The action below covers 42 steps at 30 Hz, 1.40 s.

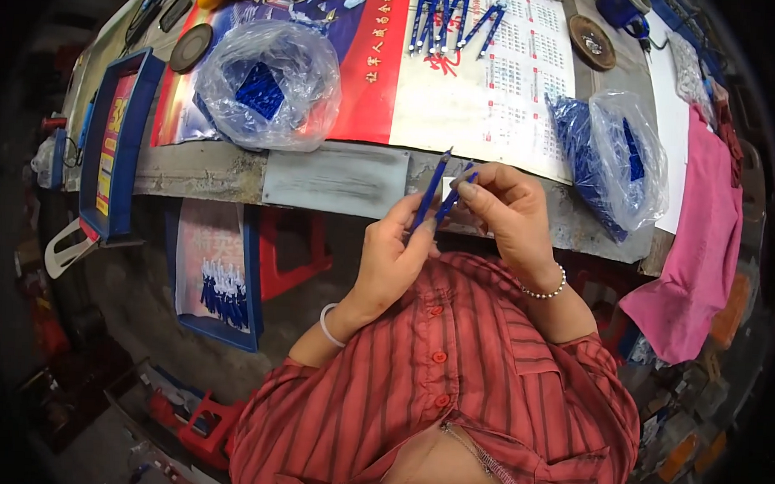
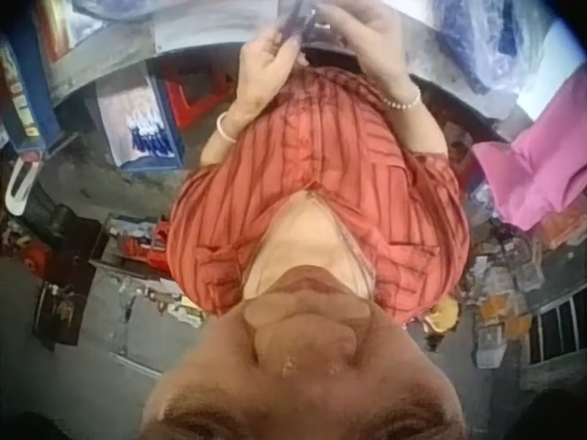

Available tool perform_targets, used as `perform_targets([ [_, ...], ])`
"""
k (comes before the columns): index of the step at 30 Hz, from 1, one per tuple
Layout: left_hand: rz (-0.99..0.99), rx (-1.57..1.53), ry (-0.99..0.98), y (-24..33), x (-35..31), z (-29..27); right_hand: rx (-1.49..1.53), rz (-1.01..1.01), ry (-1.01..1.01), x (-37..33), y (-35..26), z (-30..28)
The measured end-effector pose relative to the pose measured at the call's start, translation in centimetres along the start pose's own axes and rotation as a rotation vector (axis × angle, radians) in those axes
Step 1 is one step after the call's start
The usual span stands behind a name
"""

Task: Manual assembly of blue plastic drafting tools by fitting white adjustment components.

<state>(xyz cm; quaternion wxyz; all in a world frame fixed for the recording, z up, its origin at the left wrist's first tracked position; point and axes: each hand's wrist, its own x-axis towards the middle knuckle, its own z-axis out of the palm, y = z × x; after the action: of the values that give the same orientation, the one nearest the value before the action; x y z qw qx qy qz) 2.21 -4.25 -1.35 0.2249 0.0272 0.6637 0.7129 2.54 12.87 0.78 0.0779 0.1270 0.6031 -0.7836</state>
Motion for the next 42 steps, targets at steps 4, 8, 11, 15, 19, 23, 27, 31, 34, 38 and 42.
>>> perform_targets([
  [4,0.012,0.065,-0.064,-0.1,0.3,0.2,-0.111,-0.006,-0.033,-0.4,0.1,0.8],
  [8,0.024,0.136,-0.046,0.3,0.2,0.1,-0.184,-0.004,-0.017,-0.3,0.5,1.6],
  [11,0.067,0.146,-0.019,0.1,0.3,-0.1,-0.260,-0.122,-0.008,0.0,1.2,2.2],
  [15,0.063,0.192,0.010,1.1,0.1,-0.2,-0.335,-0.203,0.029,0.1,1.6,2.3],
  [19,0.110,0.235,0.043,0.6,-0.1,-0.5,-0.351,-0.413,0.150,0.0,2.6,3.0],
  [23,0.235,0.200,0.060,0.9,-0.5,-0.2,0.036,-0.536,0.398,0.6,1.2,4.9],
  [27,0.186,0.177,-0.017,0.7,-0.5,-0.3,0.327,0.054,-0.016,0.2,1.6,3.3],
  [31,0.129,0.056,-0.092,1.3,-0.8,0.0,0.185,-0.026,0.079,0.2,1.7,3.4],
  [34,0.143,0.090,-0.089,1.5,-1.1,0.4,0.119,-0.294,0.124,1.1,3.2,3.3],
  [38,0.161,0.109,-0.059,1.2,-1.3,1.0,0.174,-0.248,0.152,1.0,2.9,3.8],
  [42,0.097,0.107,0.005,1.0,-1.1,0.8,0.187,-0.019,0.047,0.7,1.8,3.7],
])
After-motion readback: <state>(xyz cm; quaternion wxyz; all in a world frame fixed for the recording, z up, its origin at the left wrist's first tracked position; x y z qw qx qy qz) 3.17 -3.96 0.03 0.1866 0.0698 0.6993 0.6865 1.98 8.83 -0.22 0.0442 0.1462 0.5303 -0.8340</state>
